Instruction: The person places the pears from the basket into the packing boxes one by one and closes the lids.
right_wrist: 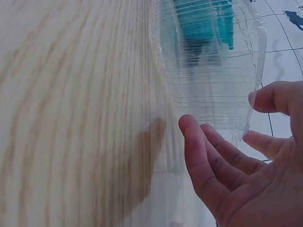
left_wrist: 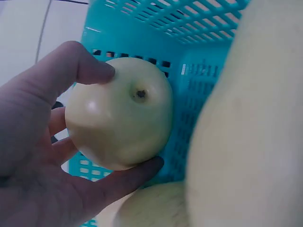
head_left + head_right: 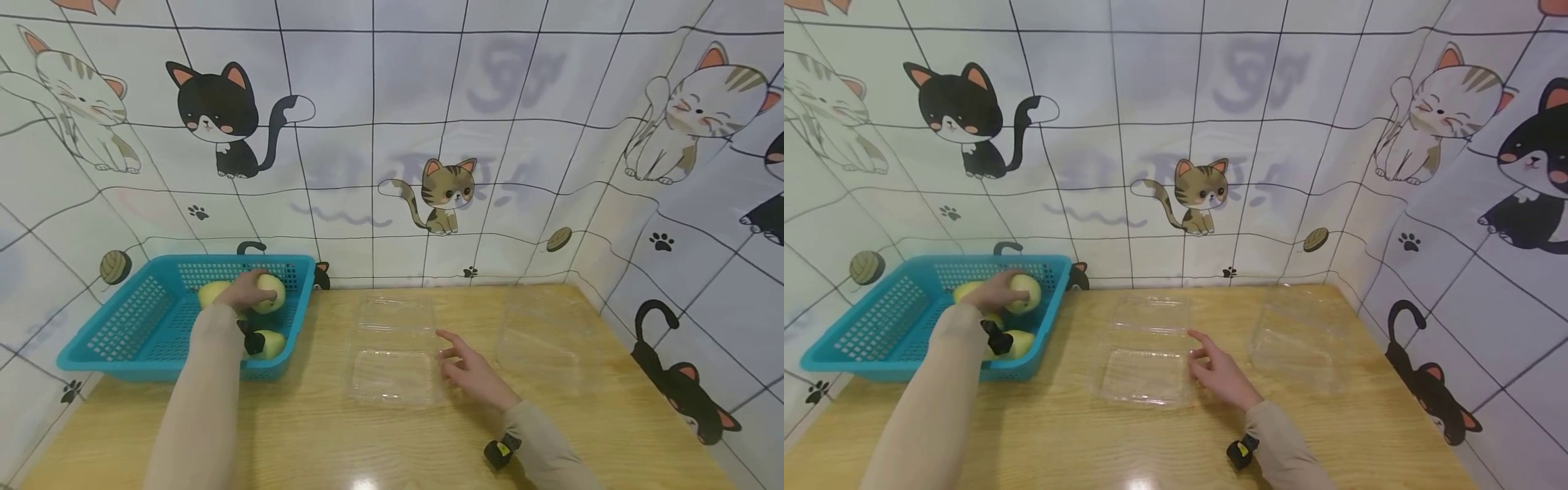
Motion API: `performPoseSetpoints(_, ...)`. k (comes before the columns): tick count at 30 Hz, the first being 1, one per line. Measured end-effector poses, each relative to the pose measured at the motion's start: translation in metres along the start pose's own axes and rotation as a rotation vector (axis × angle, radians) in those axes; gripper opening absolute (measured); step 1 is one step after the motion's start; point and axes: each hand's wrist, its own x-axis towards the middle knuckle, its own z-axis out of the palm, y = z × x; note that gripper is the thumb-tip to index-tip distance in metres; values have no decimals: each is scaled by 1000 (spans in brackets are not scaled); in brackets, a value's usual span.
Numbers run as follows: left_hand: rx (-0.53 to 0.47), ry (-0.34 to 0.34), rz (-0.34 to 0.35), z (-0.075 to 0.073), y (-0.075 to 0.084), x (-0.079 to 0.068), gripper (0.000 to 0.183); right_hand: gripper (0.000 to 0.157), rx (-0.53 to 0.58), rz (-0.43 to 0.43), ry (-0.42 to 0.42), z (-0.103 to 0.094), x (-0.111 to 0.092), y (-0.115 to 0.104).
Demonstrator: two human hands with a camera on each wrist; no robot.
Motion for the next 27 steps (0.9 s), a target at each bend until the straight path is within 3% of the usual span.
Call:
performPoseSetpoints(7, 1, 75, 106, -10, 15, -4, 71, 59, 1, 20, 17, 0, 0, -1)
performPoseSetpoints(19, -47, 56, 117, -19, 21, -11, 73, 61, 5, 23, 10, 2, -1, 0)
performPoseSetpoints(24, -120, 84, 126, -22, 34, -15, 74, 61, 13, 22, 14, 2, 0, -1)
performPoseSetpoints(27, -102, 114, 154, -25, 43, -15, 73, 61, 26, 23, 21, 2, 0, -1)
